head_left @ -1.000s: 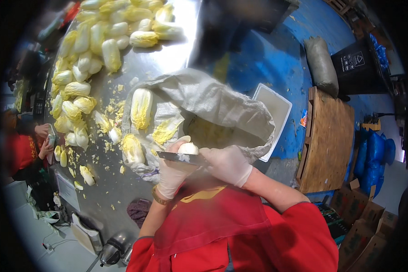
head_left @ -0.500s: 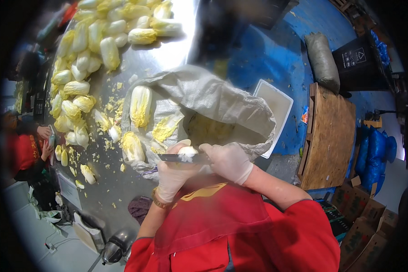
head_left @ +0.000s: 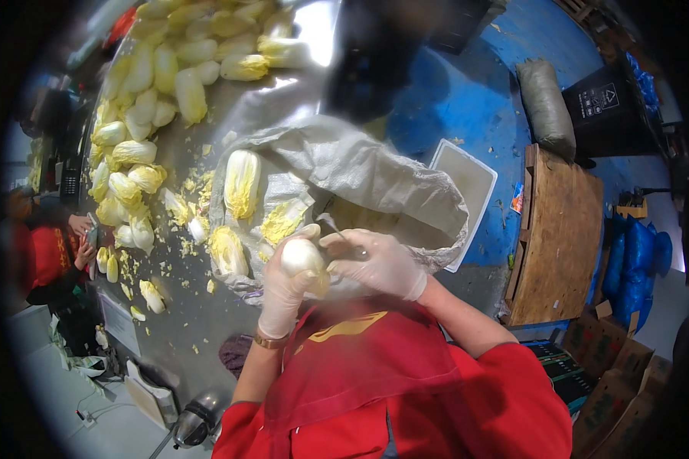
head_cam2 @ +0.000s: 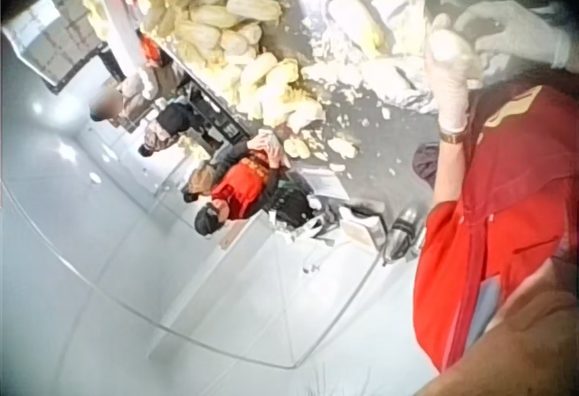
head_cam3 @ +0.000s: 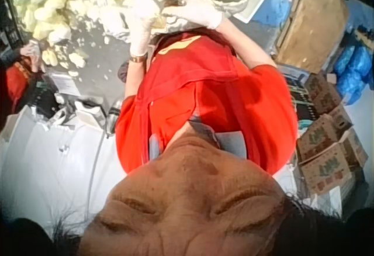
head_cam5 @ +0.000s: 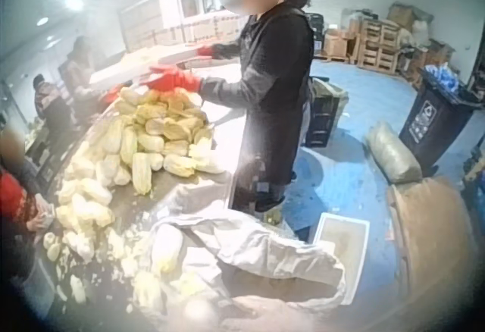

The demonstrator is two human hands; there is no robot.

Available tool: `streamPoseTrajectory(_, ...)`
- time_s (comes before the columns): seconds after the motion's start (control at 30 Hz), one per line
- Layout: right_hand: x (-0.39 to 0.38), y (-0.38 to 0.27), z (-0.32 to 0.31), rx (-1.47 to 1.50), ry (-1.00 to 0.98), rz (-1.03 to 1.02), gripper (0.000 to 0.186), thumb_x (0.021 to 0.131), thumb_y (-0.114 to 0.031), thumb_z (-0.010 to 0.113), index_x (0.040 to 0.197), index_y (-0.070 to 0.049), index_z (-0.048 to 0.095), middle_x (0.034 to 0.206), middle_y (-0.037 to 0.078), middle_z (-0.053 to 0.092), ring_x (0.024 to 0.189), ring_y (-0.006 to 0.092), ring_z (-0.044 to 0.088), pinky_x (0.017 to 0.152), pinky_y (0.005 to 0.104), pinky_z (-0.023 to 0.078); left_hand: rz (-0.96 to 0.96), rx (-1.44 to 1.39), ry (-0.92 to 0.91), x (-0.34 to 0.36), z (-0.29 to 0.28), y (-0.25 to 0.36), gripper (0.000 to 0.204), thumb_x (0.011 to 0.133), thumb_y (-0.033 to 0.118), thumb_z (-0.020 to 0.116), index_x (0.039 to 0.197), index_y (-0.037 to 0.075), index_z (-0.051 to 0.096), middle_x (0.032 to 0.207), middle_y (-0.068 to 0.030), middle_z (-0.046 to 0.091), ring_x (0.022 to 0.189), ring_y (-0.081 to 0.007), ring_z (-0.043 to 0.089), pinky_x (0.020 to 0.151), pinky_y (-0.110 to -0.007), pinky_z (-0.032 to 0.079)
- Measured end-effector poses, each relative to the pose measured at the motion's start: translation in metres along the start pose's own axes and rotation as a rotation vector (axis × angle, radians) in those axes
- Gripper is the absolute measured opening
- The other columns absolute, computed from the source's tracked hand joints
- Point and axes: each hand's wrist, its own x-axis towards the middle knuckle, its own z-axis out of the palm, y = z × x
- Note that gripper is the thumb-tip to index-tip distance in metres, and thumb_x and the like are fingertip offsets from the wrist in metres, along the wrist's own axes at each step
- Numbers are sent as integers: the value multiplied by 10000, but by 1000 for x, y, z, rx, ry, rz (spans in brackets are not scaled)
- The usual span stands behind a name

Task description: The person repeatedly cuts the base off napa cabbage heads using a knife and places the trimmed heads onto a metal table. The person works one at a time, handling each cabbage head individually.

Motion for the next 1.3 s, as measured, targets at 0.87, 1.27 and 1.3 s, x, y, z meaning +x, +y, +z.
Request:
streamPoseTrajectory(0.87,25,13,20,54,47,271,439,727,-319,669,990,31,647,834,177,681,785,276,682,745,349,525,28,256,57,9,-4,-21,456,972,349,552,1243,-17,548,1130,-83,605,1016,-157,562,904,-304,452)
streamPoseTrajectory(1.27,27,4,21,-57,-4,211,461,726,-314,652,1013,46,632,903,265,654,847,399,653,768,405,511,120,298,43,5,-8,-36,554,994,524,414,1163,20,572,1064,-81,611,974,-184,570,873,-316,462)
streamPoseTrajectory(1.3,26,4,21,-61,-13,206,458,725,-309,651,1016,44,631,909,268,652,847,401,651,768,406,509,102,272,47,4,-7,-35,559,994,527,412,1162,18,571,1060,-80,613,968,-184,573,866,-317,465)
